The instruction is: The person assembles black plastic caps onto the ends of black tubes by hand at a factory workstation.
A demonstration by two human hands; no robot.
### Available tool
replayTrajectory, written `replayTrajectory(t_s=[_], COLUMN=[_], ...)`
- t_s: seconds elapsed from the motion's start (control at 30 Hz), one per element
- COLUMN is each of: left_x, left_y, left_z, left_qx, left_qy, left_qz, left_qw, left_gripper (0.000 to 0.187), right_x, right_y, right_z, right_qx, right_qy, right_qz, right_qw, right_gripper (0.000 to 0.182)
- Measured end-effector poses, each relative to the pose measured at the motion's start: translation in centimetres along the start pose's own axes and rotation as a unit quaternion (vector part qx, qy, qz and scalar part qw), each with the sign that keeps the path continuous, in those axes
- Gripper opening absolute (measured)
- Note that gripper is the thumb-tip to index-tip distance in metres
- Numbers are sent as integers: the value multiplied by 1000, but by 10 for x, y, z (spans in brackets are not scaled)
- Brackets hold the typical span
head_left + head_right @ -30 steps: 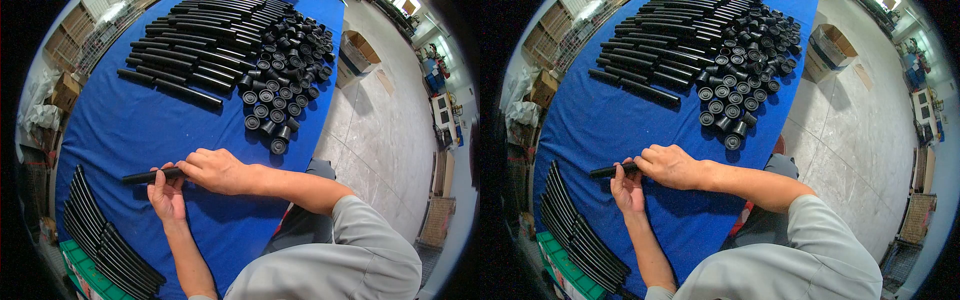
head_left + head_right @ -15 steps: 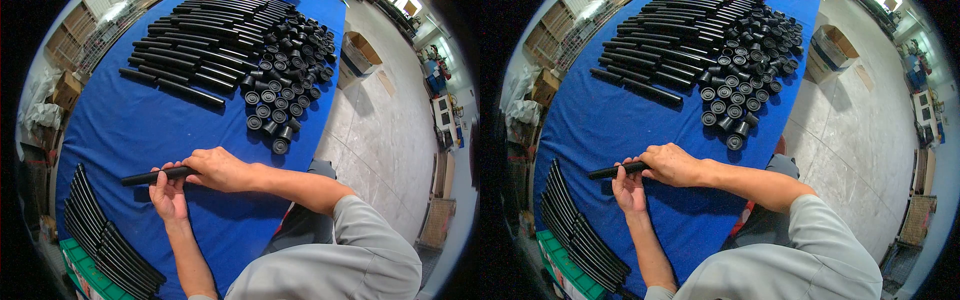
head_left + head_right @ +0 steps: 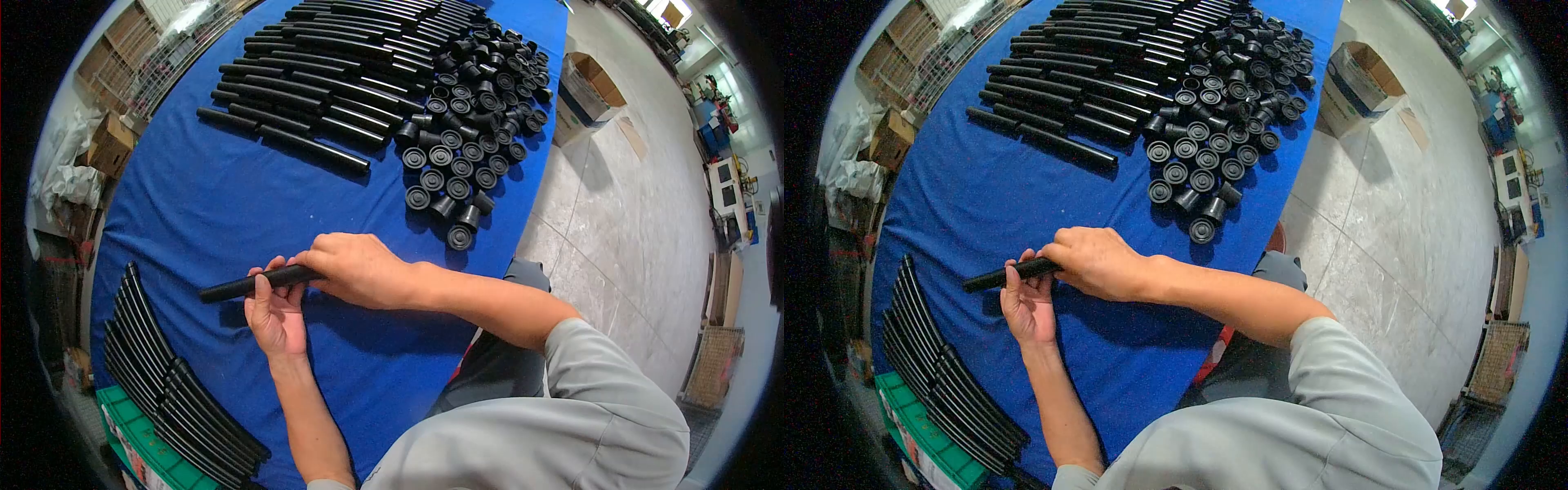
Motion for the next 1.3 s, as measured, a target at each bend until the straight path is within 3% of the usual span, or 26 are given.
replayTrajectory(t_s=[0.1,0.2,0.3,0.4,0.5,0.6,0.7,0.83,0.93,1.07,1.17,1.3], left_x=[1,-2,0,-1,-2,-1,-1,-1,-2,0,-2,1], left_y=[-1,0,1,1,2,3,0,1,3,-2,0,-1], left_z=[9,5,3,4,0,-4,3,6,0,14,8,5], left_qx=[-2,4,-21,-27,-24,-18,-17,-7,-23,-25,7,-7], left_qy=[-4,-13,-33,-52,-56,-37,-23,-21,-22,-21,-22,-19], left_qz=[3,-3,2,0,-12,-7,3,-4,-1,12,-7,7], left_qw=[1000,1000,999,998,998,999,1000,1000,999,999,1000,1000], left_gripper=[16,17,19,20,19,19,18,17,17,17,17,18], right_x=[2,-6,-4,1,-2,-7,4,-5,-12,3,-4,-8], right_y=[1,-2,0,3,2,0,3,3,0,4,3,3], right_z=[0,3,-1,-3,0,4,0,1,2,-4,-1,0], right_qx=[-4,81,19,16,42,40,20,20,24,4,48,10], right_qy=[21,-97,-20,48,-52,-54,54,-106,-126,66,-26,-3], right_qz=[31,-91,-33,4,-49,-44,15,-12,-36,52,-66,-6], right_qw=[999,988,999,999,997,997,998,994,991,996,996,1000], right_gripper=[38,39,37,35,36,39,39,40,41,39,37,36])
Point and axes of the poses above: each hand's wrist, its own y-axis away from the middle knuckle, its own z-axis out of the back of the hand, x = y × z, the point moved 3 cm from there along -y, towards the middle knuckle, and after that the axes turned 11 degrees about -y, right-handed, at the moved point
